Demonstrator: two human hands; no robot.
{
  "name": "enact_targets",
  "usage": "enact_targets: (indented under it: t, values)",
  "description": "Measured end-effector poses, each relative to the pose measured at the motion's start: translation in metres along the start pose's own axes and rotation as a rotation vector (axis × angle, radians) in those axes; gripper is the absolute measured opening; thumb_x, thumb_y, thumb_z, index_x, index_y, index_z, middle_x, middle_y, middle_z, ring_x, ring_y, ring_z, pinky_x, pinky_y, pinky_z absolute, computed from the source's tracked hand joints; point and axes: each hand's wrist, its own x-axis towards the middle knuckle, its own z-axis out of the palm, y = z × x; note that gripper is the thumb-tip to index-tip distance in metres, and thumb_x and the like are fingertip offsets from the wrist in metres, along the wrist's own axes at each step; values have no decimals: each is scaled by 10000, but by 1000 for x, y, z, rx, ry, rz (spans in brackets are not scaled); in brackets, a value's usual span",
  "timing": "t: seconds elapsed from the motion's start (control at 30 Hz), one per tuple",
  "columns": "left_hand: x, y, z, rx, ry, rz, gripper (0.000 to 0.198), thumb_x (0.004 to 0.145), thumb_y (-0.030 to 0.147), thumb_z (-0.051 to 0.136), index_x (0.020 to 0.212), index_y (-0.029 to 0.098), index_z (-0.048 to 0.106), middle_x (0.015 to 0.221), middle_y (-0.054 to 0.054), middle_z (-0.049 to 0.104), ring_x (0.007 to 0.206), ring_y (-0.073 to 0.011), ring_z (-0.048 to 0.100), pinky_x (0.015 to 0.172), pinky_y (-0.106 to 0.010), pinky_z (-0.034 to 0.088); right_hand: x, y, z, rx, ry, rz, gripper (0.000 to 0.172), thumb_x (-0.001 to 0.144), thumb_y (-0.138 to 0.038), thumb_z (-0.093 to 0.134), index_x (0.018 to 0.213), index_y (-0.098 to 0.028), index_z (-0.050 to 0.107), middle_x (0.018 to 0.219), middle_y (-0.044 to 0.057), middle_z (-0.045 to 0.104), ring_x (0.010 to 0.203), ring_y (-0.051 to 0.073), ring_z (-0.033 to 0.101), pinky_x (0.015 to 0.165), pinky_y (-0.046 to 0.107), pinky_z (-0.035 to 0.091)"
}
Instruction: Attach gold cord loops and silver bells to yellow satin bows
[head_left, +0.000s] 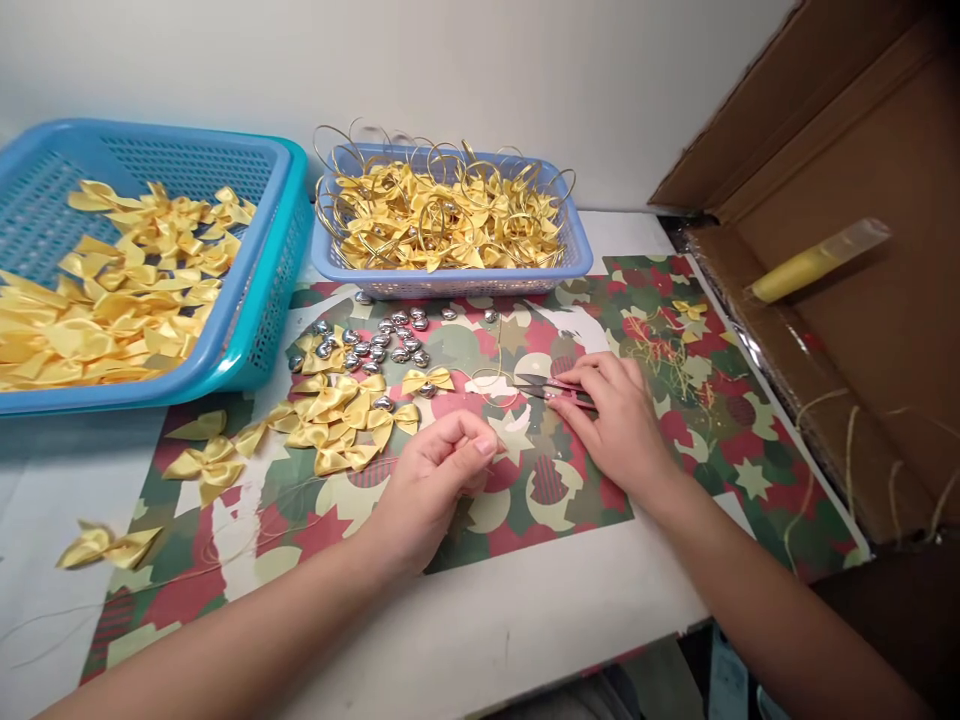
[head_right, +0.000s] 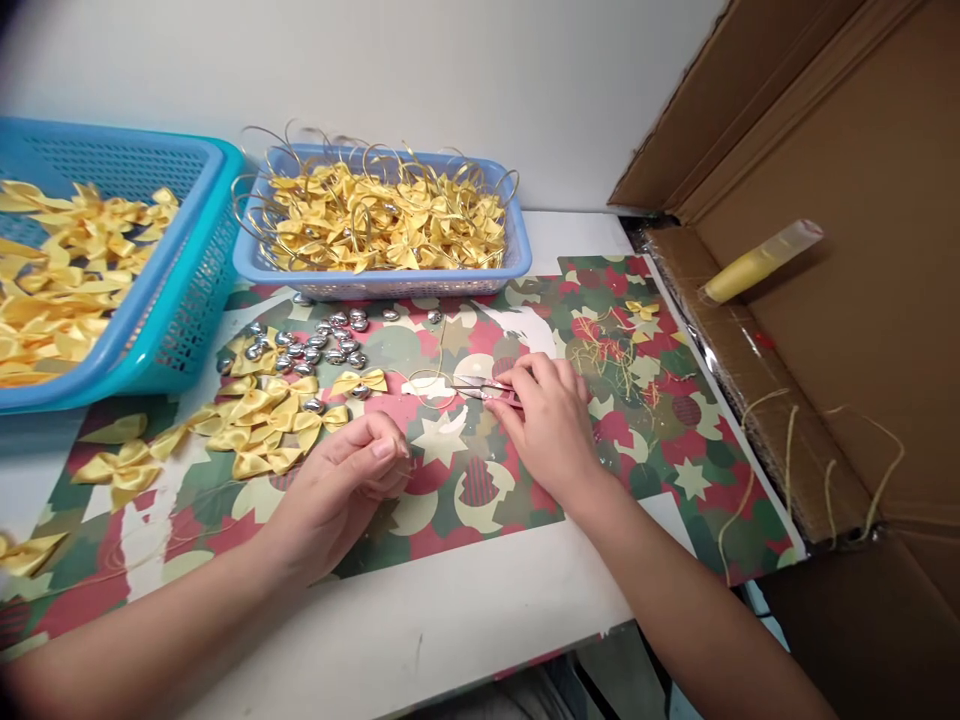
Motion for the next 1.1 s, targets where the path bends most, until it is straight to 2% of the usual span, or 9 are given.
enact_targets:
  t: [0.1, 0.17, 0.23, 0.27, 0.4, 0.53, 0.73, 0.93, 1.1]
  values:
    - [1, 3, 1, -107, -50, 7, 309, 820, 366, 732, 671, 174, 540, 546, 86, 315, 513, -77, 212, 491, -200, 207, 0, -4, -1, 17, 86, 3, 153, 848, -245, 696, 984, -176, 704, 1108, 131, 640, 1024, 327, 536, 920, 536, 458]
    - [1, 6, 2, -178, -78, 13, 281, 816, 337, 731, 680, 173, 548, 554, 84, 328, 503, -73, 213, 489, -199, 216, -3, -12, -5, 180, 97, -4, 182, 840, -215, 690, 1017, -175, 698, 1122, 128, 637, 1059, 312, 549, 937, 515, 473]
    - [1, 8, 4, -228, -101, 11, 258, 805, 318, 734, 684, 174, 557, 560, 81, 335, 496, -72, 216, 488, -202, 227, -7, -24, -9, 492, -2, 5, 184, 850, -198, 664, 1033, -193, 683, 1091, 100, 653, 1037, 259, 601, 895, 437, 524]
    - [0, 10, 5, -245, -115, 5, 252, 799, 313, 736, 682, 176, 560, 558, 79, 328, 496, -74, 215, 489, -204, 231, -10, -30, -10, 671, -110, 31, 183, 861, -204, 650, 1042, -209, 677, 1077, 84, 664, 1023, 235, 626, 853, 392, 549]
    - [-3, 13, 8, -296, -185, -44, 238, 802, 321, 726, 677, 183, 578, 556, 73, 294, 516, -87, 206, 505, -209, 237, -23, -50, -6, 1226, -443, 269, 236, 880, -284, 656, 1109, -228, 649, 1064, 64, 700, 966, 176, 687, 832, 323, 582]
    - [-6, 14, 10, -294, -255, -70, 217, 827, 322, 706, 690, 188, 605, 550, 72, 278, 518, -91, 201, 507, -215, 225, -27, -55, 1, 1520, -491, 426, 218, 800, -281, 766, 996, -232, 683, 928, 12, 725, 907, 134, 703, 831, 261, 583]
    - [-6, 13, 10, -282, -286, -66, 218, 837, 332, 697, 697, 191, 607, 555, 69, 290, 519, -91, 213, 515, -218, 235, -20, -54, -2, 1551, -424, 533, 152, 694, -243, 859, 743, -207, 719, 764, -17, 714, 737, 96, 680, 710, 207, 574]
    - [-5, 15, 7, -234, -252, -93, 229, 839, 323, 700, 687, 190, 591, 548, 75, 269, 520, -93, 203, 505, -205, 235, -18, -46, -4, 1552, -309, 444, 105, 749, -268, 820, 733, -226, 725, 724, -29, 679, 652, 85, 626, 573, 195, 524]
    - [-5, 13, 7, -78, -172, -79, 293, 853, 334, 685, 657, 179, 533, 558, 79, 314, 521, -86, 202, 486, -207, 202, -21, -42, -4, 1589, -269, 449, 120, 798, -292, 779, 766, -223, 686, 856, -1, 733, 751, 118, 683, 578, 214, 540]
